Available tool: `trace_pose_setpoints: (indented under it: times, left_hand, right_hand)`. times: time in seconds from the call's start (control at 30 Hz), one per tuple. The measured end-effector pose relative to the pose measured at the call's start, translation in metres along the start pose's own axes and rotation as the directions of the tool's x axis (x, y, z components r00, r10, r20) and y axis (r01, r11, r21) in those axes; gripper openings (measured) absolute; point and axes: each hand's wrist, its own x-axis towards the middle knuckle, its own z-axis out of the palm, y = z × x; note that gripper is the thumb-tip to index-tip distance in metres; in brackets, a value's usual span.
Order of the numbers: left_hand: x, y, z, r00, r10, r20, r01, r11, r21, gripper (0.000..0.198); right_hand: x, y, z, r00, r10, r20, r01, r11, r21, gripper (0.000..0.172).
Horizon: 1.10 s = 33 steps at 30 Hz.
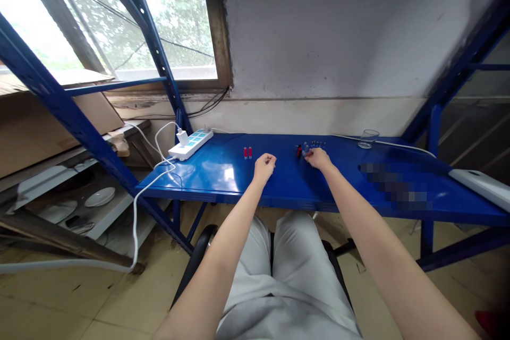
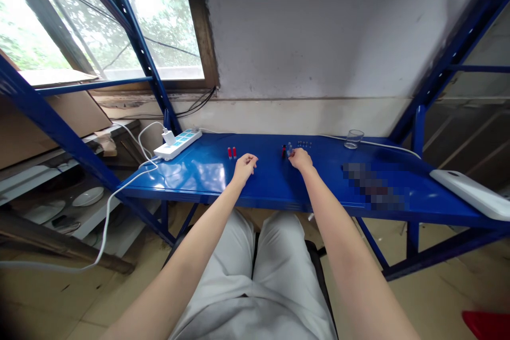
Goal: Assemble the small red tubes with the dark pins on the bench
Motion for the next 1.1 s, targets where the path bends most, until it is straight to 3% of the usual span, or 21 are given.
trace_pose_setpoints:
  times: [0.27, 0.53, 0.73, 0.83, 0.93, 1.1]
  left_hand:
    - [0.0, -0.001, 0.0, 1.0, 0.006, 0.003, -0.006, 1.0, 0.01, 0.014]
    - [-0.001, 0.002, 0.0, 1.0, -0.001, 0.008, 0.001, 1.0, 0.024, 0.014]
    - [-0.001, 0.002, -0.001, 1.0, 0.011, 0.006, -0.011, 0.999, 0.05, 0.015]
    - [-0.001, 0.002, -0.002, 0.999, 0.032, 0.005, -0.032, 0.997, 0.077, 0.017]
    - [-0.002, 0.002, 0.0, 0.998, 0.066, 0.001, -0.066, 0.99, 0.123, 0.017]
    - [-0.006, 0.004, -0.003, 0.983, 0.184, -0.023, -0.17, 0.943, 0.288, 0.017]
  right_hand:
    - [-0.009, 0.0, 0.006, 0.993, 0.046, -0.106, -0.045, 0.999, 0.013, 0.024]
    - [-0.014, -0.006, 0.002, 0.992, 0.076, -0.103, -0.078, 0.997, -0.015, 0.023]
    - [-0.014, -0.003, -0.004, 0.994, 0.104, -0.038, -0.105, 0.994, -0.007, 0.026]
    - [-0.023, -0.007, -0.007, 0.984, 0.118, -0.132, -0.114, 0.993, 0.037, 0.028]
    - [-0.041, -0.023, -0.006, 0.94, 0.082, -0.332, -0.036, 0.989, 0.143, 0.022]
    - [-0.067, -0.049, 0.011, 0.818, -0.212, -0.534, 0.357, 0.916, 0.183, 0.022]
